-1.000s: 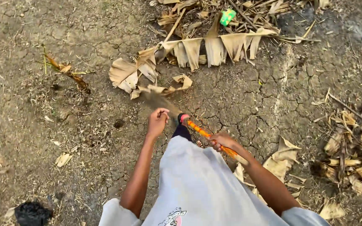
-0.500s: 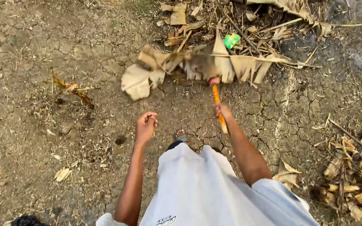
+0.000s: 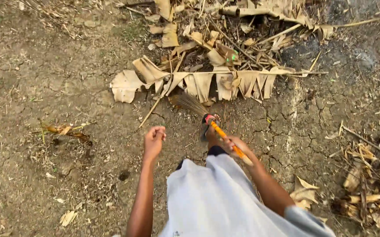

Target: Sweeping and gathering dried banana leaves and debris in an outdoor garden area.

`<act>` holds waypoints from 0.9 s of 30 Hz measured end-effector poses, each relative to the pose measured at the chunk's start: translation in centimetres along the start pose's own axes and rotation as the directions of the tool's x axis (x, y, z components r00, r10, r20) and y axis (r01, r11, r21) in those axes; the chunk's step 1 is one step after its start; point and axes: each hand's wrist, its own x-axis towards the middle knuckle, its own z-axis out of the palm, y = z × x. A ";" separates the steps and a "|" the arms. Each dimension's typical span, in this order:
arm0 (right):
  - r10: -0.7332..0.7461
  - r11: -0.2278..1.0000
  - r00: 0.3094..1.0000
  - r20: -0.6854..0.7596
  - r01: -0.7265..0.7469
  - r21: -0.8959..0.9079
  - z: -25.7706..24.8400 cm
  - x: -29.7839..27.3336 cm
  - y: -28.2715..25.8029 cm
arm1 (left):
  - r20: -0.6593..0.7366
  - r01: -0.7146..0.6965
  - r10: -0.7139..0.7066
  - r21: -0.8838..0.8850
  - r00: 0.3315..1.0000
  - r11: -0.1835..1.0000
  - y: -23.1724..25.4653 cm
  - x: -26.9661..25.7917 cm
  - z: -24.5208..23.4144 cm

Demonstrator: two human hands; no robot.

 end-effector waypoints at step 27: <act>-0.548 0.821 0.781 -0.299 0.433 -0.373 5.1 -1.9 -31.4 | 0.072 0.005 -0.007 0.031 0.997 1.000 11.8 21.9 16.3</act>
